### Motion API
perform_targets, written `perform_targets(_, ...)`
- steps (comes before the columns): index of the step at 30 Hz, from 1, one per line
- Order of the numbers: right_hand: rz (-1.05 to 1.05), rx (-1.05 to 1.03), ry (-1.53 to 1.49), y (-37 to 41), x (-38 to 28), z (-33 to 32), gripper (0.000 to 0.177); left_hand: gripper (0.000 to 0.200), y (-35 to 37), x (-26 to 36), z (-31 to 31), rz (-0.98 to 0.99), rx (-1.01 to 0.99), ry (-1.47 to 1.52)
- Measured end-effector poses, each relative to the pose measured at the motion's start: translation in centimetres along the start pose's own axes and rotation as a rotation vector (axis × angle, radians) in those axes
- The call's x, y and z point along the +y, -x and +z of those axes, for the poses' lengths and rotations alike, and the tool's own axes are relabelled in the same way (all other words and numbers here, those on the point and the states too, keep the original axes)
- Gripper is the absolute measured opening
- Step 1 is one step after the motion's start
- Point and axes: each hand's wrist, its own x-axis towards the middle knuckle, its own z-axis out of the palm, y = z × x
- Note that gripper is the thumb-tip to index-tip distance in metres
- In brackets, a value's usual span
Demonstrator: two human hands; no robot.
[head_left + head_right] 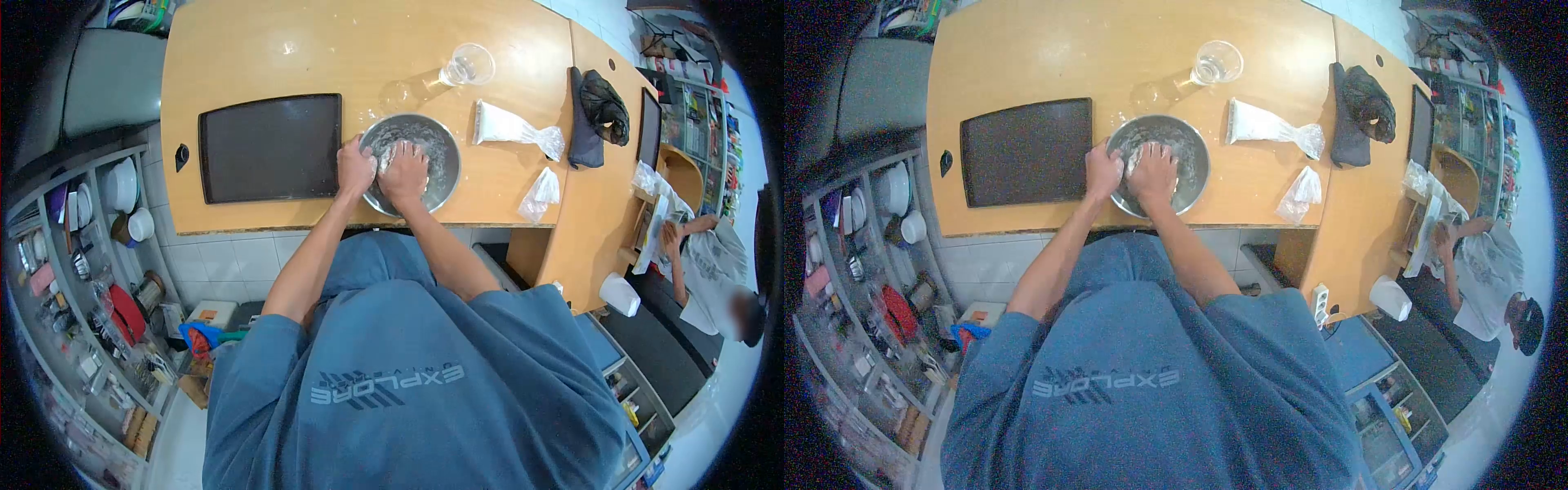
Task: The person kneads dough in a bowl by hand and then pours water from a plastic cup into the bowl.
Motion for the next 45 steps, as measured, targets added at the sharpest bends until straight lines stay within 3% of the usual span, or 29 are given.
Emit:
perform_targets(10,0.081,-0.019,-0.085,-4.0,-0.2,0.7,0.053,0.027,-0.7,-0.8,-0.7,0.121,-0.063,-0.004)
perform_targets(14,0.038,0.025,-0.189,-4.1,0.8,1.0,0.044,0.026,-0.8,-1.4,0.0,0.064,-0.041,-0.024)
perform_targets(18,-0.123,-0.123,-0.333,-4.1,3.7,0.7,0.033,0.025,-0.4,-0.5,-0.2,0.041,-0.021,-0.042)
perform_targets(19,-0.117,-0.196,-0.248,-4.1,4.4,1.0,0.029,0.024,-0.4,-0.3,-0.3,0.030,-0.019,-0.028)
perform_targets(22,-0.143,-0.111,-0.270,-3.4,4.0,-1.1,0.030,0.022,-0.2,0.2,-0.3,0.045,0.004,-0.046)
perform_targets(28,0.105,-0.337,-0.103,-2.5,-0.1,-7.5,0.032,0.022,0.0,-0.3,-0.1,0.024,0.027,-0.053)
perform_targets(31,0.112,-0.399,-0.041,-1.5,-0.1,-7.7,0.034,0.025,0.0,-0.2,-0.1,0.020,0.014,-0.054)
perform_targets(34,0.186,-0.196,-0.091,-0.7,0.7,-5.2,0.038,0.027,0.2,-0.1,0.0,0.004,0.044,-0.075)
perform_targets(37,0.168,-0.401,-0.132,-0.7,2.0,-2.9,0.043,0.029,0.2,-0.7,0.3,-0.006,0.047,-0.041)
perform_targets(40,0.135,-0.260,-0.138,0.8,2.3,-2.0,0.041,0.029,0.1,-0.7,0.2,-0.115,-0.011,0.017)
perform_targets(43,0.190,-0.214,-0.127,1.1,1.9,-1.8,0.041,0.030,0.1,-0.7,0.3,-0.037,0.016,-0.025)
perform_targets(45,0.079,-0.103,-0.130,1.1,2.1,-1.6,0.037,0.029,0.3,-0.4,0.4,-0.056,0.020,-0.016)
